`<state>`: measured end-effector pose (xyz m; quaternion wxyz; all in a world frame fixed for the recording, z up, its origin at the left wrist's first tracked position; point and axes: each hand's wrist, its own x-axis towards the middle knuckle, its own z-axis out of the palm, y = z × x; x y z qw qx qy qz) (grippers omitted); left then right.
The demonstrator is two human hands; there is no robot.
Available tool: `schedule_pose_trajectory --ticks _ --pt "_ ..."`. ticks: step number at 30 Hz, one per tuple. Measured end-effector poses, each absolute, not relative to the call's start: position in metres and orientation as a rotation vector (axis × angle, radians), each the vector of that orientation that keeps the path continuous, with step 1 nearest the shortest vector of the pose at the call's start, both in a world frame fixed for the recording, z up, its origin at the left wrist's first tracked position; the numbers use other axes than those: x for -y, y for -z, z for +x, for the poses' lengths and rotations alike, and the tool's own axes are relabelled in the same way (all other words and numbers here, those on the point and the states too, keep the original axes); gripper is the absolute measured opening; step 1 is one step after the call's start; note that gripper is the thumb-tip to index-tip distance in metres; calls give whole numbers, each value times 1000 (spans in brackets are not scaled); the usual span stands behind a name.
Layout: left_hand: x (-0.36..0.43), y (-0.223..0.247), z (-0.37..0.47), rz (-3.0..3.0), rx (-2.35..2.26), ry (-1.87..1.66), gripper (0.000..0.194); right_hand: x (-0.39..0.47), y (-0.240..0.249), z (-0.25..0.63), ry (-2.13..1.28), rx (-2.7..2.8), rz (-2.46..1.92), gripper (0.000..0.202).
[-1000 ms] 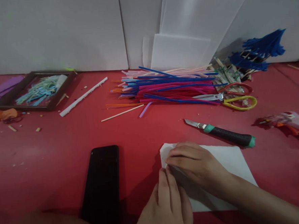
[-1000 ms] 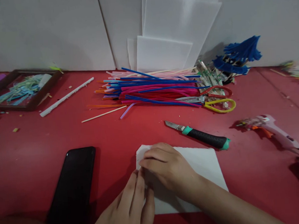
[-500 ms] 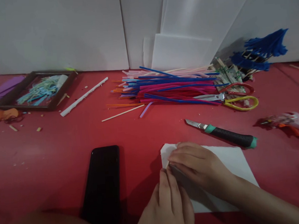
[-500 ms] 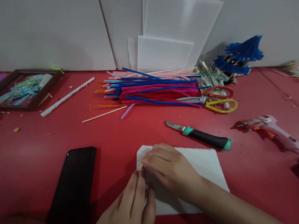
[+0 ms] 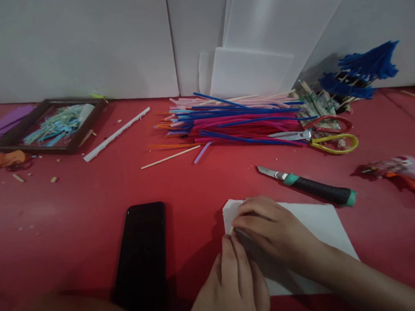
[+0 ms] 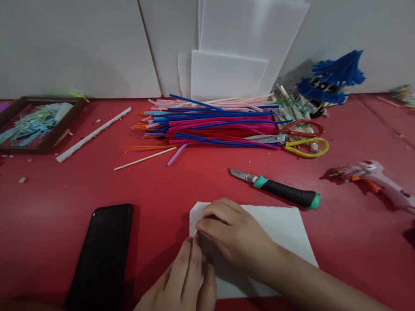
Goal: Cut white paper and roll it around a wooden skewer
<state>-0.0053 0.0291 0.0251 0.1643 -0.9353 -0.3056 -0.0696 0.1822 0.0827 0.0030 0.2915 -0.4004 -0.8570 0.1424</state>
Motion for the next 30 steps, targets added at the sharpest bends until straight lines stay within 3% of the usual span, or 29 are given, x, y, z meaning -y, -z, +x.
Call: schedule_pose_trajectory --ticks 30 --pt "-29 -25 -6 -2662 866 187 21 -82 -5 181 -325 2254 -1087 21"
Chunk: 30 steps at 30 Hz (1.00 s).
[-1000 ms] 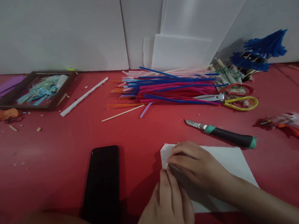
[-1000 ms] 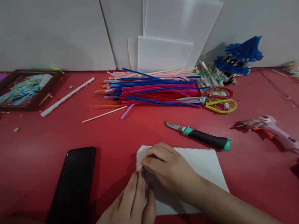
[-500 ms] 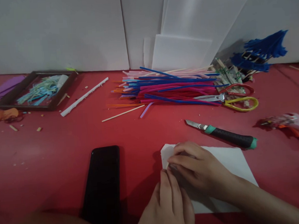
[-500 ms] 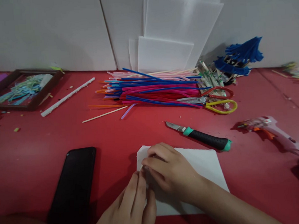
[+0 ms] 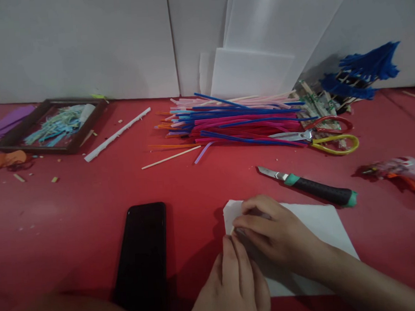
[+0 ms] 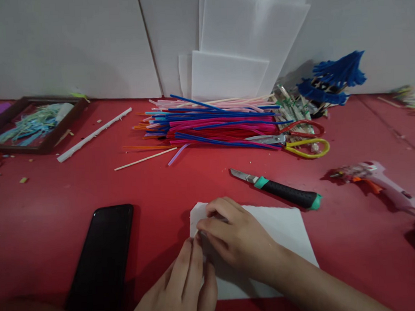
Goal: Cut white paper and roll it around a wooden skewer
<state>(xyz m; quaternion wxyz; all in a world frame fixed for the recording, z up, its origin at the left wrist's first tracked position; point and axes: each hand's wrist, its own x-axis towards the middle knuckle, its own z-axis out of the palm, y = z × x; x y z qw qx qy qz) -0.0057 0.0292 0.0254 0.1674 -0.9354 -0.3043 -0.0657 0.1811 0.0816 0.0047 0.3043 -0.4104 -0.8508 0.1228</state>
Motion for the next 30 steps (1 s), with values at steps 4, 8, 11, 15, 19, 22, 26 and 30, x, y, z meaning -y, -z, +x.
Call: schedule_pose_trajectory --ticks 4,8,11,15,19,22,26,30 --pt "-29 -25 -5 -2666 873 194 20 -81 -5 181 -349 2254 -1087 20" --pt "-30 -26 -5 -2668 869 195 20 -82 -6 181 -387 2253 -1083 18" --pt "-29 -23 -7 -2654 844 178 20 -84 -8 182 -433 2274 -1096 18" --pt "-33 -25 -11 -2698 811 169 22 -85 -5 181 -423 2340 -1129 20" --pt "-69 -55 -14 -3079 748 0 36 -83 -10 184 -288 2353 -1132 21" --pt "-119 -85 -17 -3252 901 -394 13 -87 -24 199 -78 2265 -1191 19" --pt "-182 -97 -33 -2841 1449 -426 23 -113 -27 237 63 2160 -1456 19" --pt "-212 -83 -54 -2618 1661 -479 20 -149 -5 276 101 2119 -1646 26"
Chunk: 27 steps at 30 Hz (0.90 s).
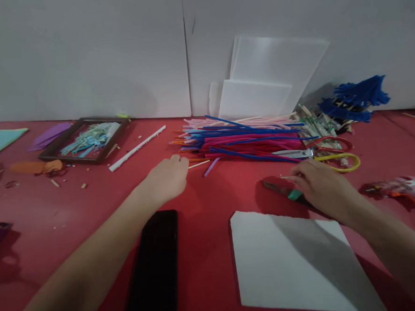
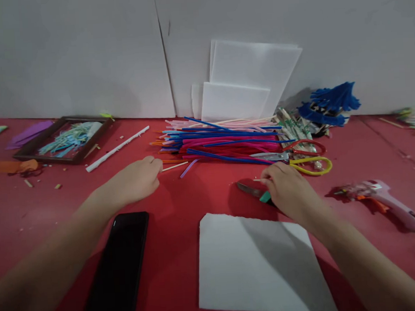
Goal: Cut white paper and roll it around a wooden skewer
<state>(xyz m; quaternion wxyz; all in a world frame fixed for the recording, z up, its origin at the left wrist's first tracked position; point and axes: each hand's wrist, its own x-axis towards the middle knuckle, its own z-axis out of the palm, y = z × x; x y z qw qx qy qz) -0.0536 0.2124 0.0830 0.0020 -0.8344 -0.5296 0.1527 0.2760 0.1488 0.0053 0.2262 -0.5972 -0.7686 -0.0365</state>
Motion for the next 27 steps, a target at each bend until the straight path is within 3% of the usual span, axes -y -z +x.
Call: schedule_pose_trajectory --ticks 4,21,27 --pt "-218 -75 -60 -2630 1669 -560 32 -163 12 293 93 2115 -1673 27" --pt "-211 -72 -50 -2517 1729 -456 31 -107 -7 262 185 2012 -1514 19" --pt "-216 -70 -55 -2458 1755 -467 32 -112 7 279 59 2064 -1616 33"
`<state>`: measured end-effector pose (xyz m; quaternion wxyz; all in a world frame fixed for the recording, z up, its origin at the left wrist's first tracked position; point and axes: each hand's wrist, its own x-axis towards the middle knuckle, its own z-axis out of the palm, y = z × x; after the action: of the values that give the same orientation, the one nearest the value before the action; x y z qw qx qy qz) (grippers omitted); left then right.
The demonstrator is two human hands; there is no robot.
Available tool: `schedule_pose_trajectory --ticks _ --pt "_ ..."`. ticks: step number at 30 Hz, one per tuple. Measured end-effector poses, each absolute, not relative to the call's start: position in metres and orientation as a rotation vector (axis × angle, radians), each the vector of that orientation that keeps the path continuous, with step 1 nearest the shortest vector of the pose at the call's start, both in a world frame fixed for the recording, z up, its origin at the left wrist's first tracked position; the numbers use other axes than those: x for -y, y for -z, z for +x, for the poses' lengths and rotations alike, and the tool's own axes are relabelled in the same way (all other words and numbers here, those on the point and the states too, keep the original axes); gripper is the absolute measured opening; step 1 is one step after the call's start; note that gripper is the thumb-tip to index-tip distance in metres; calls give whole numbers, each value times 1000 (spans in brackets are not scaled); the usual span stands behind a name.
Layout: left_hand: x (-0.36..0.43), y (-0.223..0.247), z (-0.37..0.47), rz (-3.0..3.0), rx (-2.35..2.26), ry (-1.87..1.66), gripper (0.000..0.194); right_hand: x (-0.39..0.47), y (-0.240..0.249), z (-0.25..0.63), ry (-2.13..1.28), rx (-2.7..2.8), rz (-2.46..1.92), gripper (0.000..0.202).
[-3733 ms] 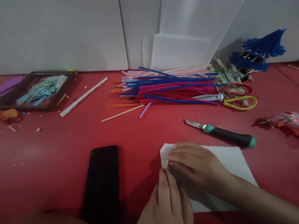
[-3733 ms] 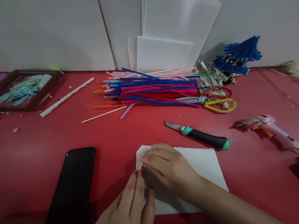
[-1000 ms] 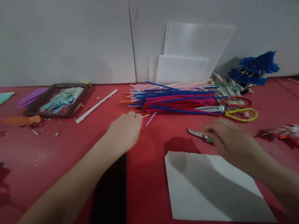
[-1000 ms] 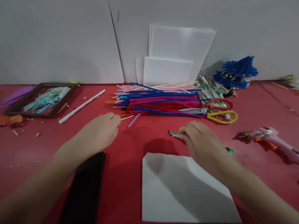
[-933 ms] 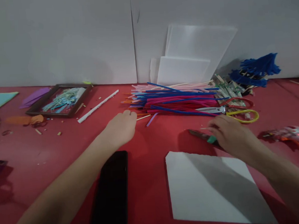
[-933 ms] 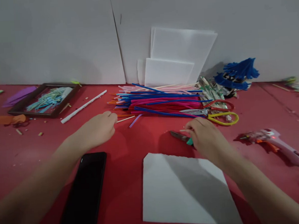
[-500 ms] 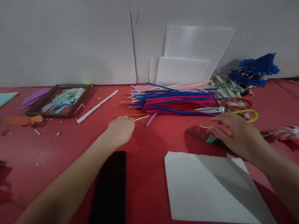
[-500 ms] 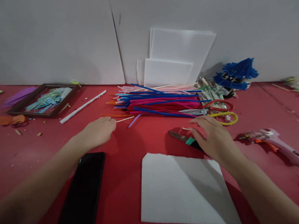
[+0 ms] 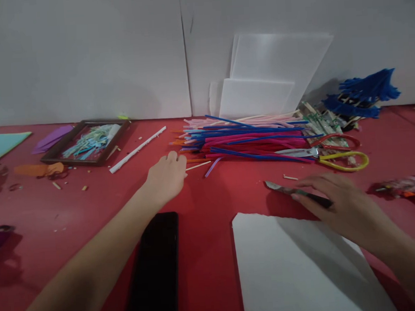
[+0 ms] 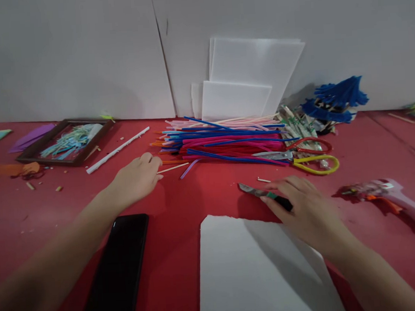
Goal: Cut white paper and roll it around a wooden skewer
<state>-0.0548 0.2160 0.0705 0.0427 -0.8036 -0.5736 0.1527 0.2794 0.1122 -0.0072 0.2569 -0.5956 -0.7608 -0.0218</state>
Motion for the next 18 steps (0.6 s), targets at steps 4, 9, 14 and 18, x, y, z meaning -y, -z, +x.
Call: schedule_pose_trajectory --ticks 4,9,14,18 --pt "-220 -74 -58 -2498 1752 -650 32 -116 10 297 20 2070 -1656 43" --pt "-210 -86 -53 -2516 1671 -775 25 -113 10 308 -162 2174 -1646 36" --pt "-184 -106 -38 -2574 1510 -728 28 -116 7 308 -95 2275 -1514 31" --pt "-161 -103 -26 -2664 1327 -675 32 -114 -1 292 4 2186 -1486 28"
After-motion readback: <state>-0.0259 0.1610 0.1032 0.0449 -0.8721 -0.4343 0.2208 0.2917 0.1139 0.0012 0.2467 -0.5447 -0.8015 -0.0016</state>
